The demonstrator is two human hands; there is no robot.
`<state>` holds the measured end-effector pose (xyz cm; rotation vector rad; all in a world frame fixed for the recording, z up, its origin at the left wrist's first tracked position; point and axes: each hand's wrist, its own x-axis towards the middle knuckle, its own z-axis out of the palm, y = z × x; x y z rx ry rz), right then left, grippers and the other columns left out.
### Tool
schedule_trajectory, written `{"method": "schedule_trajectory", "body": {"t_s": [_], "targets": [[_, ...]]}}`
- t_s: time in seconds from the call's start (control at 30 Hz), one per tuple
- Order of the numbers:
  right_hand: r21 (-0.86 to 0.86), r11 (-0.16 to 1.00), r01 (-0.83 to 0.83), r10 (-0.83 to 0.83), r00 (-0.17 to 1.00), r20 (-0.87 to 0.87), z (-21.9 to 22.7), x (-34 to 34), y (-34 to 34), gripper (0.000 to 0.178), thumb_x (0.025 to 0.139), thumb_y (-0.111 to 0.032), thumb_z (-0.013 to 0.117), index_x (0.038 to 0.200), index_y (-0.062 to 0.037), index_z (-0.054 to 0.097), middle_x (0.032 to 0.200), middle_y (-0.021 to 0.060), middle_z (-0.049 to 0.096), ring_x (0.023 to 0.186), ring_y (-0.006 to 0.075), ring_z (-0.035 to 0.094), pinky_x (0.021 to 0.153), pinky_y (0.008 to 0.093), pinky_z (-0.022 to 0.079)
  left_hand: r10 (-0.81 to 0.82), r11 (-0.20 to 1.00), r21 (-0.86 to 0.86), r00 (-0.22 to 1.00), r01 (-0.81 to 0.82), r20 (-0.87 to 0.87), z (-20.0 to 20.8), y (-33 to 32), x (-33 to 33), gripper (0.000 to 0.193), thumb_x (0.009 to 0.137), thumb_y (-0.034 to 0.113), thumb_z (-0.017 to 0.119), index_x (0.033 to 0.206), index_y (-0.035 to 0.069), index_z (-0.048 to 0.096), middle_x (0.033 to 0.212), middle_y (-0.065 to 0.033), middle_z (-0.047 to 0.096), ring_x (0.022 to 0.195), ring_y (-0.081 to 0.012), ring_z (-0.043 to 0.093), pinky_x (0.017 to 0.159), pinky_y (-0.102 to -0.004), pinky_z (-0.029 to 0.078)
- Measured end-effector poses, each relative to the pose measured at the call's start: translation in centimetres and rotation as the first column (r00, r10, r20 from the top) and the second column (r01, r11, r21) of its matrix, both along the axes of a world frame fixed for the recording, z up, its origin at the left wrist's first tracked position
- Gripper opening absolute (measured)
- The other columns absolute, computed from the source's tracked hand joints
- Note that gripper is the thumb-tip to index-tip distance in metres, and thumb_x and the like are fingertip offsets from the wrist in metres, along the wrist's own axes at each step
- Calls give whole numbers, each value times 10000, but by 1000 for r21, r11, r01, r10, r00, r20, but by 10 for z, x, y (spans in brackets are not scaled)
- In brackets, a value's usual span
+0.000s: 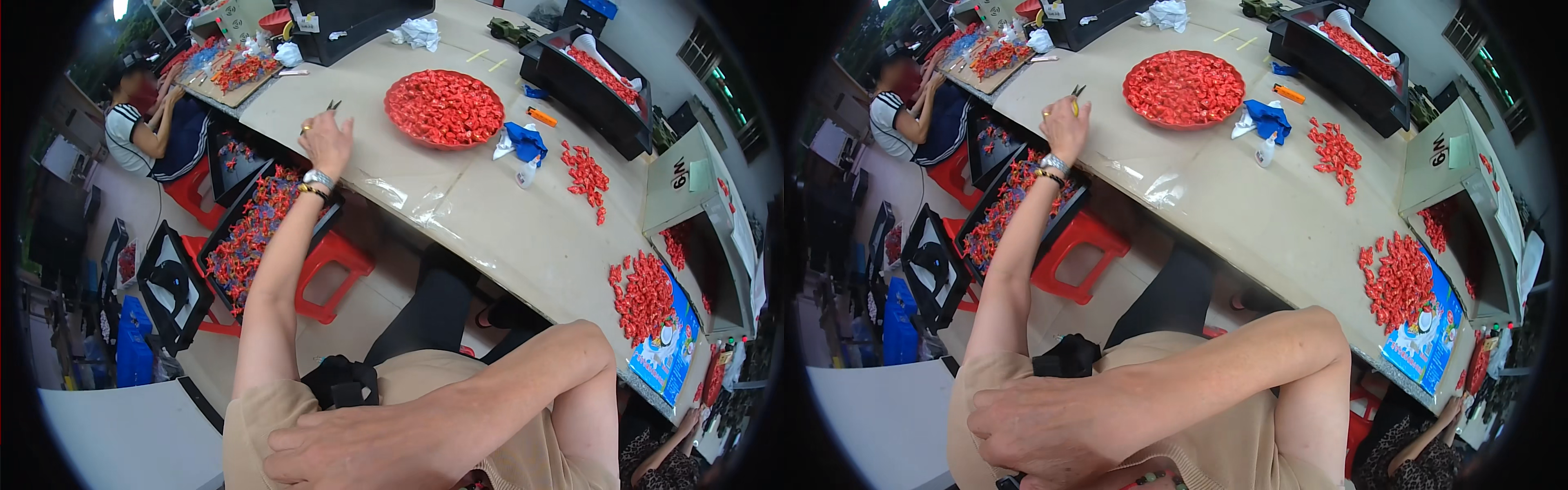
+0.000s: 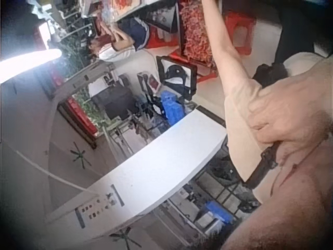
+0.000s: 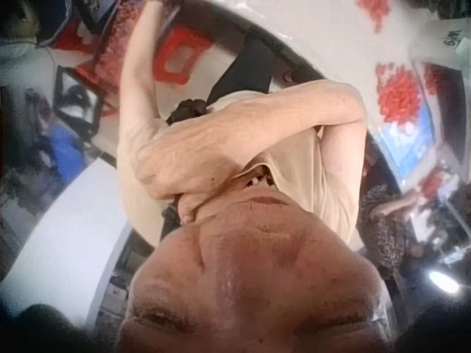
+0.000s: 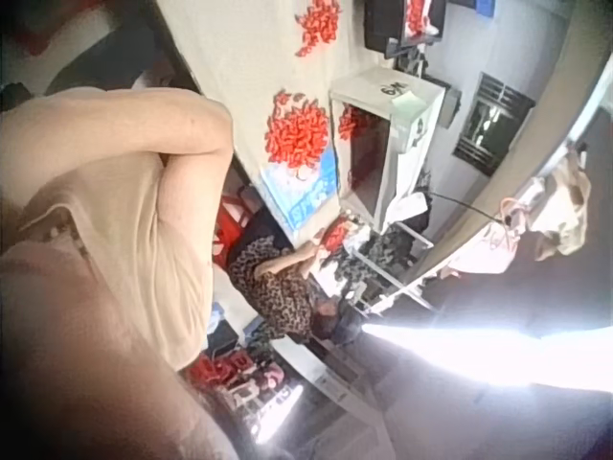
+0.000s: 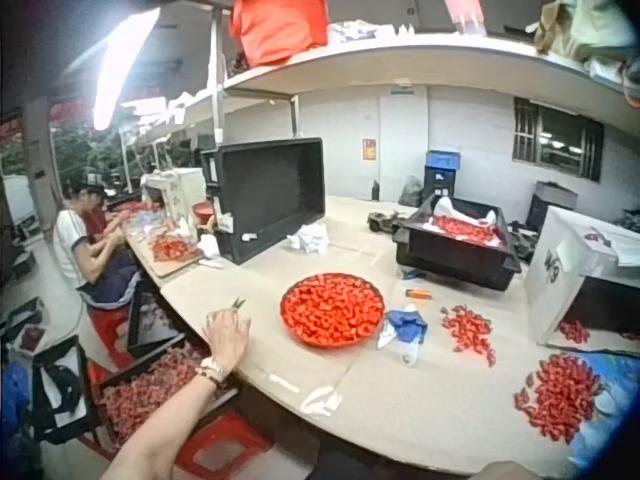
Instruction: Apply glue to small red plastic components and assemble them into larger toy parts.
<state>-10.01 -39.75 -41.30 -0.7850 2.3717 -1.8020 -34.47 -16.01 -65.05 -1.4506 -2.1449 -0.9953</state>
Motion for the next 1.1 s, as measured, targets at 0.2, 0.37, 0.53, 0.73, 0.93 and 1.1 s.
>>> {"method": "schedule_trajectory", "body": {"t_s": [0.2, 0.37, 0.53, 0.73, 0.93, 1.1], "targets": [[-104, 994, 23, -31, 997, -73, -16, -31, 7, 277, 702, -178, 654, 659, 93, 616, 630, 214, 591, 567, 297, 572, 529, 398, 451, 126, 940, -331, 986, -82, 114, -13, 34, -47, 539, 805, 492, 608, 1091, 35, 605, 1157, -153, 586, 1162, -372, 444, 922, -531, 346], [-188, 979, -78, 110, 980, 167, -10, -50, 20, 348, 713, -262, 680, 660, 77, 624, 607, 215, 577, 534, 267, 552, 507, 380, 417, 102, 930, -358, 995, -90, 17, -16, 41, -62, 452, 785, 432, 596, 945, 15, 664, 1036, -183, 634, 1092, -382, 489, 872, -531, 387], [-103, 993, -57, 69, 991, 114, -15, -66, 21, 378, 700, -288, 712, 599, 53, 583, 550, 179, 521, 504, 232, 491, 477, 379, 373, 75, 945, -325, 994, -48, 74, -8, 48, -72, 370, 721, 326, 626, 854, -17, 668, 902, -214, 670, 1004, -409, 539, 829, -505, 452], [-188, 982, -28, 41, 997, 62, -21, -72, 48, 398, 683, -268, 701, 550, 44, 492, 526, 162, 466, 495, 241, 457, 486, 378, 353, 75, 966, -255, 989, -42, 124, -9, 75, -118, 336, 685, 273, 656, 847, -21, 663, 875, -215, 674, 937, -423, 580, 825, -486, 474], [-309, 942, 132, -174, 978, -111, -35, -63, 62, 318, 671, -233, 657, 632, 50, 517, 566, 198, 494, 523, 315, 506, 511, 393, 386, 258, 964, -51, 964, -262, -66, 25, 116, -176, 535, 723, 331, 719, 1143, 44, 553, 1167, -159, 575, 1201, -370, 444, 929, -542, 377], [-266, 954, 139, -155, 987, -37, -34, -65, 66, 361, 691, -324, 660, 713, 28, 588, 650, 183, 576, 592, 297, 569, 572, 395, 432, 183, 967, 200, 976, -157, -119, 26, 128, -141, 603, 760, 289, 713, 1273, 92, 465, 1295, -102, 494, 1306, -322, 327, 991, -565, 266]]}}
